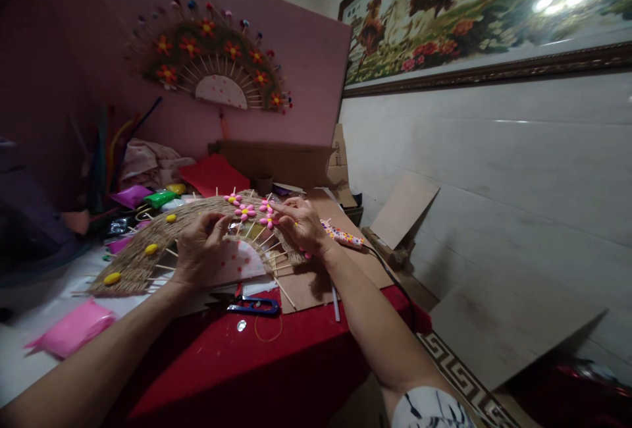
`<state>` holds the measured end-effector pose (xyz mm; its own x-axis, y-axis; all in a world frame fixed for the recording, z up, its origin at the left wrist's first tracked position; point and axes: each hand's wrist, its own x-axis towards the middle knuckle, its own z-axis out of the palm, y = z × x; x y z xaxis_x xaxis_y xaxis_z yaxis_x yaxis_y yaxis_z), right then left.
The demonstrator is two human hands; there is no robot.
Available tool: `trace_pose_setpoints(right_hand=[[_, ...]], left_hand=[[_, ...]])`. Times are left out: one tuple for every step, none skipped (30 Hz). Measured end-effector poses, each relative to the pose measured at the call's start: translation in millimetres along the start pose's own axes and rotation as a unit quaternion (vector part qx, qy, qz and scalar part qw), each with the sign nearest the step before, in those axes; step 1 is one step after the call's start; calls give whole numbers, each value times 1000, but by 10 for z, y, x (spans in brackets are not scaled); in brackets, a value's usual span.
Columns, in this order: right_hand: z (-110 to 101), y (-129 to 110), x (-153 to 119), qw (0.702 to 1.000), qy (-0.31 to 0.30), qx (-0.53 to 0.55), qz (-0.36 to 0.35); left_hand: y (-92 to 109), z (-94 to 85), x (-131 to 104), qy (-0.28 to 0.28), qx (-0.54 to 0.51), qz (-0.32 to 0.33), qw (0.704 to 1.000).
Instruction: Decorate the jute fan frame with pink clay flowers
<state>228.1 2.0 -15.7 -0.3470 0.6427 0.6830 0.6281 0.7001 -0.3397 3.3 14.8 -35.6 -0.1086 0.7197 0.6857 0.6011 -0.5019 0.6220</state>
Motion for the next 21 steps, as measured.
trace_pose_setpoints(right_hand=[[-1, 2, 1, 1000, 0, -2, -3], [-1, 4, 1, 1000, 0, -2, -7], [-1, 8, 2, 1000, 0, 1, -9], [-1, 11, 2, 1000, 0, 4, -9], [0, 13, 2, 1000, 0, 6, -6], [0, 15, 1, 1000, 1, 8, -1], [1, 15, -1, 1000, 1, 8, 5], [0, 14, -3, 1000, 1, 7, 10], [0, 11, -4, 1000, 1, 6, 15], [-1, 7, -6, 1000, 1, 7, 18], [-3, 2, -7, 1000, 3, 8, 19], [-4, -2, -6, 1000, 6, 9, 18], [-5, -6, -6, 1000, 8, 10, 17], [-6, -8, -4, 1000, 10, 11, 15], [-7, -9, -2, 1000, 10, 12, 12], [-6, -8, 1, 1000, 9, 12, 9], [-6, -6, 3, 1000, 9, 12, 6], [-4, -2, 4, 1000, 10, 12, 4], [-2, 1, 4, 1000, 11, 12, 1], [0, 4, 4, 1000, 12, 13, 1], [2, 7, 2, 1000, 13, 15, 3]], left_hand=[[3, -3, -2, -2, 1, 2, 1000], [2, -5, -3, -4, 3, 3, 1000], [-1, -6, -5, -5, 7, 3, 1000], [-7, -5, -8, -5, 12, 2, 1000], [-15, -3, -10, -4, 18, 4, 1000], [-22, 0, -14, -2, 23, 9, 1000], [-29, 5, -18, -1, 30, 18, 999], [-34, 9, -24, -1, 37, 33, 999], [-36, 14, -31, -3, 46, 52, 998], [-35, 19, -39, -7, 54, 72, 996], [-32, 22, -48, -10, 61, 92, 994], [-28, 25, -56, -13, 66, 109, 992], [-24, 27, -63, -14, 69, 121, 990], [-21, 29, -68, -12, 71, 128, 989], [-18, 29, -71, -10, 72, 133, 988], [-16, 30, -72, -9, 72, 137, 988], [-15, 30, -73, -8, 73, 138, 988], [-12, 30, -73, -8, 74, 139, 987], [-8, 30, -74, -9, 76, 140, 987], [-1, 30, -77, -10, 77, 140, 987], [7, 29, -81, -11, 79, 139, 987]])
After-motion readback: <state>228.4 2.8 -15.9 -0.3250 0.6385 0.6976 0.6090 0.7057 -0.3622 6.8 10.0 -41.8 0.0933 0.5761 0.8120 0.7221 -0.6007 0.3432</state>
